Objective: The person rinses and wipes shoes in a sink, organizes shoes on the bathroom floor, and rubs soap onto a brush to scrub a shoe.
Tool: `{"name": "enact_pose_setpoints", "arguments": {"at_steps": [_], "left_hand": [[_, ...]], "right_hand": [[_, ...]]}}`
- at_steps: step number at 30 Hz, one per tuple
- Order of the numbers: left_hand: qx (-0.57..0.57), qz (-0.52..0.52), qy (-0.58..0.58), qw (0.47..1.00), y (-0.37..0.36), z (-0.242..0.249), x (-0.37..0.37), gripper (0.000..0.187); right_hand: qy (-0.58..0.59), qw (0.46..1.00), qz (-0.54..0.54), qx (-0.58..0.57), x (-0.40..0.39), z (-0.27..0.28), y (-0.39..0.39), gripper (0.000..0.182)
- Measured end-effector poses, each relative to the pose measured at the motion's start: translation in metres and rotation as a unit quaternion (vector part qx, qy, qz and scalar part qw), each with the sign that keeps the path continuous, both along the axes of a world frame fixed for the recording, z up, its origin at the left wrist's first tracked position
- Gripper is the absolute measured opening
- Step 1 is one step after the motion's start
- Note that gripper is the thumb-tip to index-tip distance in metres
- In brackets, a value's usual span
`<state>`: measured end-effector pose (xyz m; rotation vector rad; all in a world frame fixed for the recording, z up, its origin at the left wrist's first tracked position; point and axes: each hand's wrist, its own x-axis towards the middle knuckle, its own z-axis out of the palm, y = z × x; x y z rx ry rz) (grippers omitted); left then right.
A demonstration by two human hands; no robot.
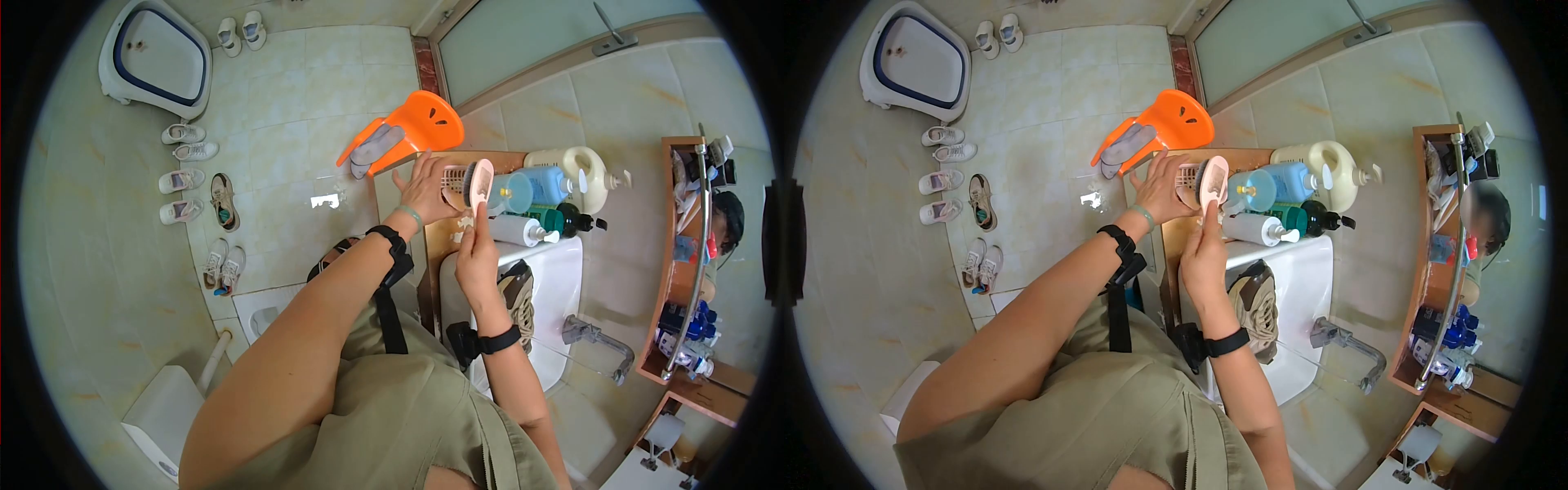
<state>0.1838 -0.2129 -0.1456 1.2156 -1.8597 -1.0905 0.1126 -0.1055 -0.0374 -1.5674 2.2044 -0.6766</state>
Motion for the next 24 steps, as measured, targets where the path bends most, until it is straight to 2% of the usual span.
{"name": "enact_pose_setpoints", "arguments": {"at_steps": [1,2,4,5,7,10,15,17,19,20,22,24], "left_hand": [[0.024,0.001,-0.052,0.998,0.000,0.010,0.001,0.082],[0.023,-0.002,-0.053,0.998,0.000,0.010,-0.001,0.082],[-0.022,-0.023,-0.082,0.996,-0.002,0.002,-0.008,0.056],[-0.023,-0.025,-0.083,0.996,-0.003,-0.002,-0.010,0.056],[-0.009,0.017,-0.043,0.999,-0.008,-0.006,-0.014,0.041],[-0.014,-0.033,-0.048,0.998,-0.019,-0.009,-0.013,0.045],[-0.057,-0.008,-0.033,0.998,-0.012,-0.018,-0.013,0.056],[-0.065,-0.002,-0.033,0.997,-0.010,-0.028,-0.016,0.061],[-0.067,0.030,0.072,0.995,-0.011,-0.036,-0.020,0.067],[-0.066,0.032,0.071,0.995,-0.010,-0.040,-0.023,0.067],[-0.024,0.019,-0.013,0.999,-0.010,-0.028,-0.022,0.069],[-0.024,0.026,-0.032,0.999,-0.007,-0.023,-0.021,0.070]], "right_hand": [[-0.011,1.000,-0.001,-0.006,-0.004,0.002,0.003,0.047],[-0.021,1.000,-0.003,-0.012,-0.007,0.003,0.005,0.046],[-0.014,1.000,-0.007,-0.014,-0.014,0.003,0.008,0.045],[-0.006,1.000,-0.009,-0.014,-0.016,0.003,0.009,0.044],[-0.013,1.000,-0.027,0.000,-0.017,0.005,0.010,0.044],[-0.031,0.998,-0.044,0.021,-0.016,0.009,0.011,0.046],[-0.036,0.998,-0.031,0.036,-0.013,0.008,0.006,0.048],[0.008,1.000,-0.001,-0.022,-0.019,-0.013,0.003,0.046],[0.020,1.000,-0.005,0.024,-0.018,-0.016,-0.009,0.047],[0.032,0.997,-0.007,0.069,-0.017,-0.018,-0.014,0.048],[0.049,0.995,-0.004,0.086,-0.013,-0.030,-0.019,0.051],[0.065,0.993,0.003,0.102,-0.006,-0.039,-0.020,0.053]]}}
